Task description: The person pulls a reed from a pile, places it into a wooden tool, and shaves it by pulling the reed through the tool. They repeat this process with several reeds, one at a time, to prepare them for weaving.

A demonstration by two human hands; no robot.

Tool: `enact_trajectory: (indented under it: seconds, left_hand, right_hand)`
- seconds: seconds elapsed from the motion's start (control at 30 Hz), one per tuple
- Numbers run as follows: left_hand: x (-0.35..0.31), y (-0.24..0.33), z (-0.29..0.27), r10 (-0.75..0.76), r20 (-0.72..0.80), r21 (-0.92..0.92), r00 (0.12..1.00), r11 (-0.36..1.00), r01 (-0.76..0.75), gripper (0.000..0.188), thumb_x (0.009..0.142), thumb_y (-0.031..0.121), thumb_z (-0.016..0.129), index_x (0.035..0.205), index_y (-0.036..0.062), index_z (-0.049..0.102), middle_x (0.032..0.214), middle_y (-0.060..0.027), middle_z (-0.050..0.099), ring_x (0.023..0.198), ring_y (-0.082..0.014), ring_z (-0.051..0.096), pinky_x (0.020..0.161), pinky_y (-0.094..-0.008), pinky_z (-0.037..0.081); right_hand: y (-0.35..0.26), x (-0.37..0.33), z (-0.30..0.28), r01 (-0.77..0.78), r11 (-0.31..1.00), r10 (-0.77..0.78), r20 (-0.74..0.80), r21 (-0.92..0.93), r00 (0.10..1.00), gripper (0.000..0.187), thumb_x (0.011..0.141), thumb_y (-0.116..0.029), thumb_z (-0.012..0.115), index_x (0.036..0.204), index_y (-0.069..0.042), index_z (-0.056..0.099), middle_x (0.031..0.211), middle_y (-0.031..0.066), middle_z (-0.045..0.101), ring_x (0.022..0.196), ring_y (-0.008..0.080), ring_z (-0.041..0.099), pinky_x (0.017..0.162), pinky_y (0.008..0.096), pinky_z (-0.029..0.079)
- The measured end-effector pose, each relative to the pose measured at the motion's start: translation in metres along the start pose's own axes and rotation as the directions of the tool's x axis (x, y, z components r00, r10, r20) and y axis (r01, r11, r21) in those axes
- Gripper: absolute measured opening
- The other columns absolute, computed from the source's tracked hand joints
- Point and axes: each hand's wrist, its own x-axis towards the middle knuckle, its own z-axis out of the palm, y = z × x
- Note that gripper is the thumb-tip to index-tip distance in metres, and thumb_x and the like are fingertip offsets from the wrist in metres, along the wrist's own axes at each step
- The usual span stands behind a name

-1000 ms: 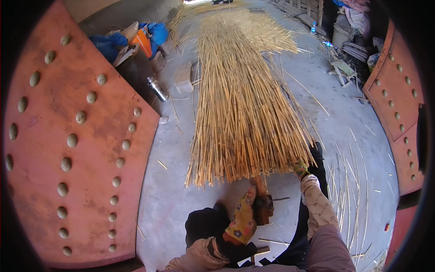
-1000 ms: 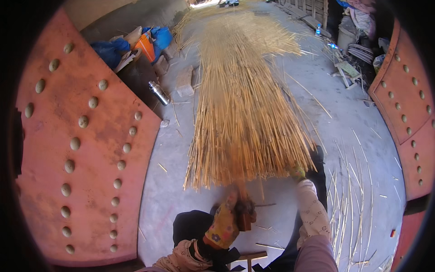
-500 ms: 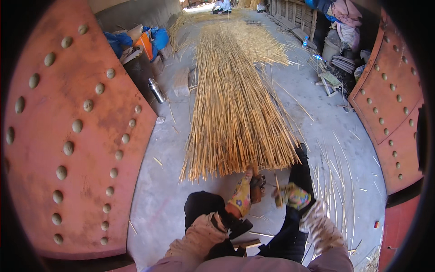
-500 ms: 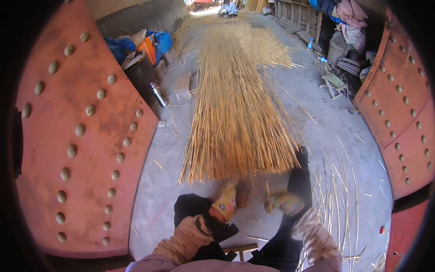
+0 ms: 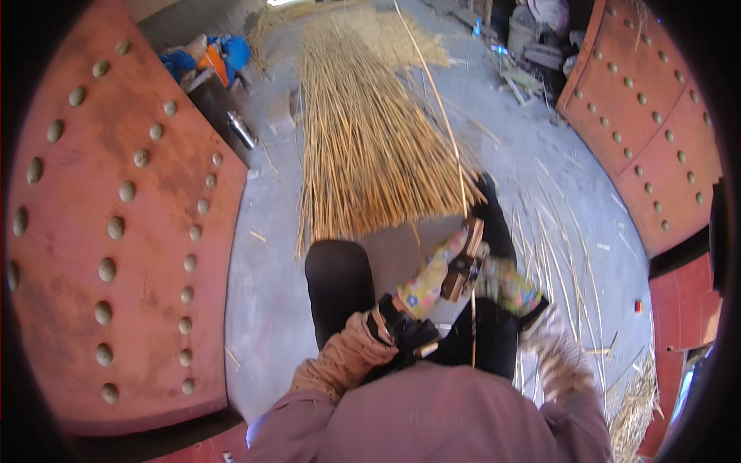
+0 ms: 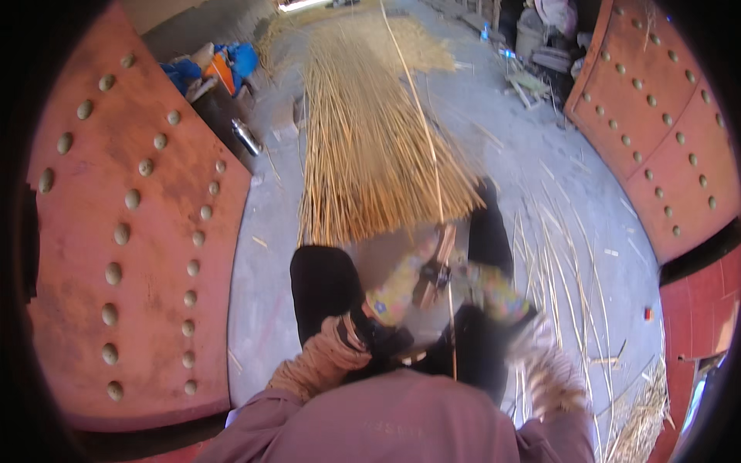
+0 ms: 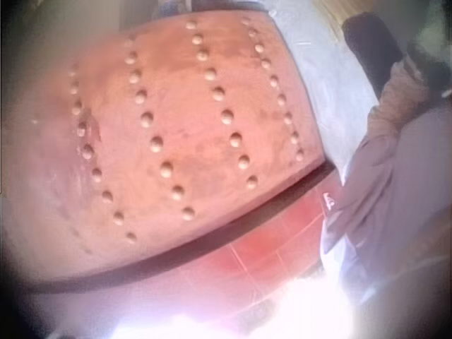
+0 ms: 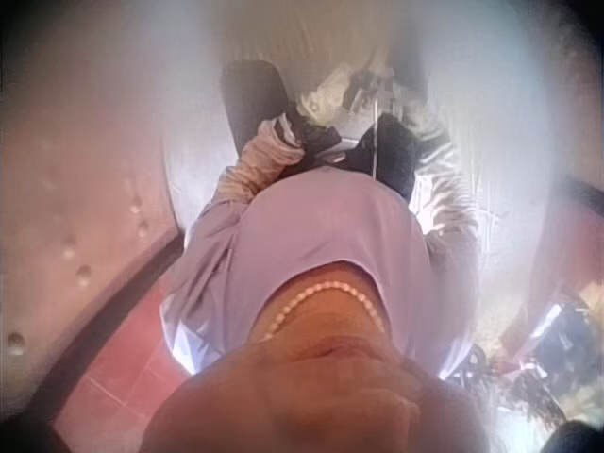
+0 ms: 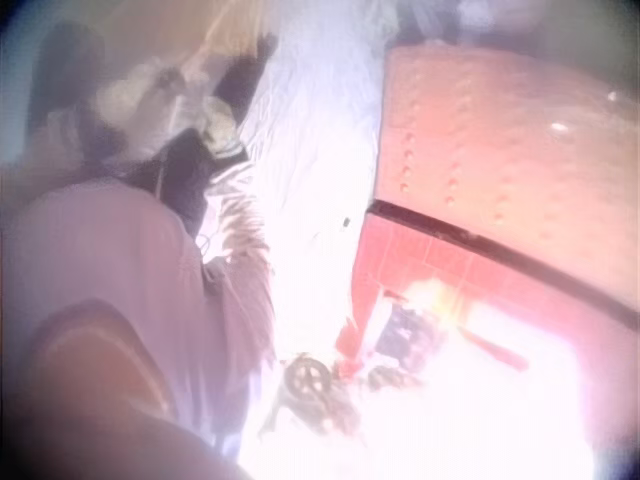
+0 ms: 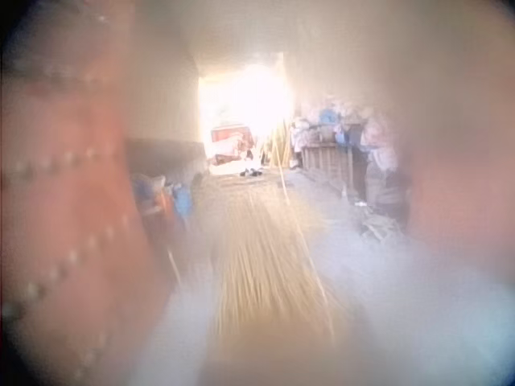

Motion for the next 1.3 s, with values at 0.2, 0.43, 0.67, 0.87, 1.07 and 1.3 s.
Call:
enact_trajectory:
  seconds: [0.2,0.43,0.67,0.87,1.07,1.3]
  left_hand:
    - [-0.041,0.0,0.017,-0.089,-0.071,0.076,0.994,0.993,0.094,0.04,0.087,0.039,0.04,0.111,0.0079,0.049,0.079,0.0001,0.055,0.069,-0.0081,0.052,0.062,-0.0212,0.042]
    - [-0.072,-0.052,-0.041,-0.183,-0.189,-0.029,0.965,0.983,0.181,0.043,0.086,0.042,0.039,0.11,0.0073,0.048,0.085,-0.0028,0.053,0.08,-0.0112,0.051,0.076,-0.0241,0.039]
    - [-0.086,-0.041,-0.036,-0.283,-0.122,0.013,0.951,0.958,0.286,0.042,0.084,0.038,0.048,0.112,0.0083,0.045,0.09,-0.0047,0.052,0.083,-0.0153,0.052,0.074,-0.0267,0.04]
    - [-0.084,-0.036,-0.027,-0.371,-0.127,-0.256,0.92,0.908,0.331,0.032,0.082,0.043,0.049,0.096,0.014,0.047,0.072,0.0022,0.047,0.057,-0.006,0.046,0.044,-0.0191,0.036]
    - [-0.071,-0.032,-0.026,-0.355,-0.132,-0.249,0.925,0.915,0.316,0.038,0.08,0.043,0.053,0.097,0.009,0.051,0.078,-0.002,0.051,0.064,-0.0116,0.05,0.056,-0.0256,0.042]
    - [-0.021,-0.007,-0.038,-0.235,-0.393,-0.066,0.889,0.971,0.228,0.04,0.08,0.049,0.047,0.076,0.009,0.051,0.057,-0.0004,0.05,0.043,-0.0118,0.047,0.037,-0.0233,0.037]
  right_hand:
    - [-0.093,0.094,0.053,0.234,0.941,-0.293,0.245,0.244,0.924,0.037,0.087,-0.024,0.044,0.116,-0.002,0.041,0.084,0.0059,0.056,0.073,0.0146,0.056,0.06,0.0242,0.046]
    - [-0.137,0.123,0.03,0.273,0.868,-0.078,-0.43,0.414,0.899,0.013,0.086,-0.015,0.041,0.072,-0.012,0.041,0.056,-0.0035,0.035,0.045,0.0087,0.032,0.04,0.0233,0.026]
    - [-0.147,0.134,-0.008,0.409,0.743,-0.015,-0.598,0.529,0.801,0.022,0.086,-0.017,0.041,0.089,0.0,0.053,0.05,-0.0047,0.027,0.041,0.0094,0.025,0.038,0.0238,0.022]
    - [-0.135,0.143,-0.021,0.431,0.739,0.056,-0.685,0.518,0.727,0.023,0.087,-0.017,0.04,0.088,-0.001,0.056,0.05,-0.005,0.028,0.04,0.0091,0.026,0.038,0.0234,0.023]
    - [-0.114,0.147,-0.009,0.378,0.804,0.062,-0.697,0.459,0.715,0.021,0.088,-0.021,0.038,0.081,-0.004,0.047,0.05,-0.004,0.029,0.04,0.0099,0.028,0.036,0.0236,0.026]
    - [-0.077,0.143,0.081,0.075,0.832,0.068,-0.236,0.549,0.969,0.026,0.088,-0.024,0.044,0.094,0.001,0.047,0.059,-0.0009,0.039,0.048,0.0111,0.039,0.044,0.0239,0.033]
